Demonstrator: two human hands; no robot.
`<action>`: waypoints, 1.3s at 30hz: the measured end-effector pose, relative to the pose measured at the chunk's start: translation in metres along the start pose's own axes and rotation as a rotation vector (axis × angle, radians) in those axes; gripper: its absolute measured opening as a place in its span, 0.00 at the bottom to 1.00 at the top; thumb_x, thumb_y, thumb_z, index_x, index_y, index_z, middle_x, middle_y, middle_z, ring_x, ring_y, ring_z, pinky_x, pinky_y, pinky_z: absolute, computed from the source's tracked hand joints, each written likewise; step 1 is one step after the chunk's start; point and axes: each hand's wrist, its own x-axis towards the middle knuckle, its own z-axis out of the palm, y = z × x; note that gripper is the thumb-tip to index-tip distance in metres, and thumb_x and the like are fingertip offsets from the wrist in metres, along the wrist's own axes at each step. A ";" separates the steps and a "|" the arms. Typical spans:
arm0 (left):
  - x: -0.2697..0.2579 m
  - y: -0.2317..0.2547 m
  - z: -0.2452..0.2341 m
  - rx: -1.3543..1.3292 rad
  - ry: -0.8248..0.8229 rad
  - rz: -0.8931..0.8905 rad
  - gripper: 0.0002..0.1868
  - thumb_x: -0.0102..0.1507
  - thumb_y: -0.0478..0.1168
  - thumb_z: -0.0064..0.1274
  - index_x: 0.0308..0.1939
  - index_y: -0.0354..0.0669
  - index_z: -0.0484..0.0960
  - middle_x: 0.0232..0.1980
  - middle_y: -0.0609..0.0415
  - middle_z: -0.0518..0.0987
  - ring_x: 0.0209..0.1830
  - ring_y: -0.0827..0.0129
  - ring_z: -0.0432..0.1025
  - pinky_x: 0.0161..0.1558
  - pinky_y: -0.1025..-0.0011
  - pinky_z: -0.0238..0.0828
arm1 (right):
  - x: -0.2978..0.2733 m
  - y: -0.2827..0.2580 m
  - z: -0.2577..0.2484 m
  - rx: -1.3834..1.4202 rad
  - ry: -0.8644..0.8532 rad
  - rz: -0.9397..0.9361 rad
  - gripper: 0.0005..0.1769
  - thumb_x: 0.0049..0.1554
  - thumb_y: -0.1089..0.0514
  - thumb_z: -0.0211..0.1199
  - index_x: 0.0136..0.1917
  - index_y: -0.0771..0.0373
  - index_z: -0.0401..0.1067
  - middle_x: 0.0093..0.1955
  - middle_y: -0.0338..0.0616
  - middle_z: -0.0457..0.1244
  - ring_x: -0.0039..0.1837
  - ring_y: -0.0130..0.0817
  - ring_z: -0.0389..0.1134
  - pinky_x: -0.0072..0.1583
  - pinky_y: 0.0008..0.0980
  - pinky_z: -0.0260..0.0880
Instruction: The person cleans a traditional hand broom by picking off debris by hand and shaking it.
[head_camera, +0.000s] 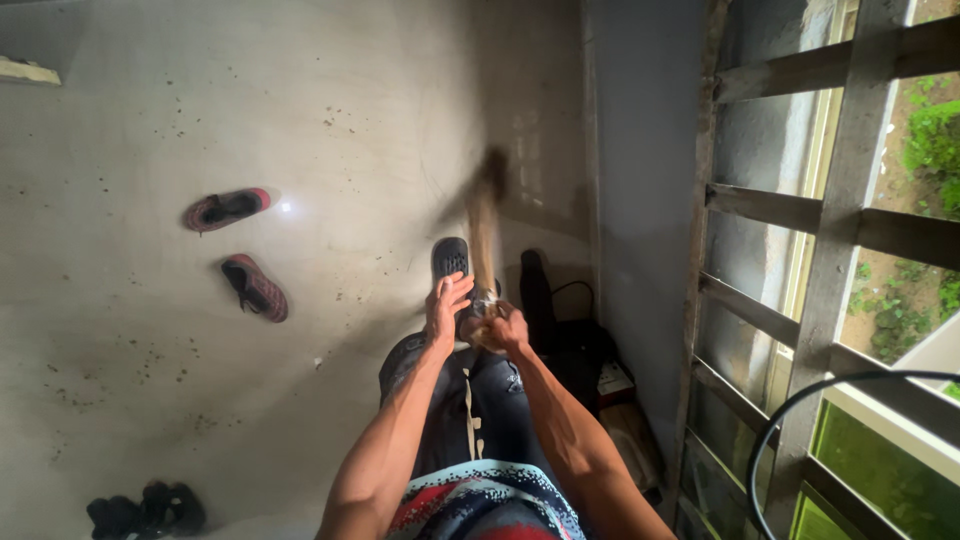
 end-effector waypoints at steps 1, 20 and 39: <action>0.001 0.001 -0.001 -0.001 0.009 0.002 0.35 0.70 0.61 0.37 0.67 0.33 0.70 0.64 0.39 0.79 0.66 0.54 0.74 0.61 0.58 0.70 | 0.001 -0.008 0.008 0.012 -0.029 0.030 0.39 0.46 0.56 0.67 0.70 0.67 0.70 0.55 0.53 0.71 0.52 0.36 0.74 0.55 0.31 0.73; 0.006 0.020 -0.006 -0.008 -0.001 0.014 0.34 0.70 0.60 0.38 0.67 0.33 0.71 0.64 0.40 0.79 0.65 0.55 0.74 0.60 0.56 0.71 | -0.027 -0.003 -0.011 0.283 -0.327 0.246 0.40 0.47 0.67 0.62 0.74 0.73 0.65 0.43 0.51 0.69 0.39 0.39 0.71 0.41 0.36 0.73; 0.003 0.044 0.003 0.113 0.064 0.059 0.35 0.69 0.62 0.39 0.64 0.36 0.75 0.63 0.43 0.81 0.68 0.58 0.71 0.65 0.55 0.65 | 0.008 -0.038 -0.079 0.637 -0.082 0.009 0.48 0.48 0.72 0.64 0.79 0.66 0.50 0.43 0.59 0.67 0.39 0.43 0.73 0.41 0.41 0.78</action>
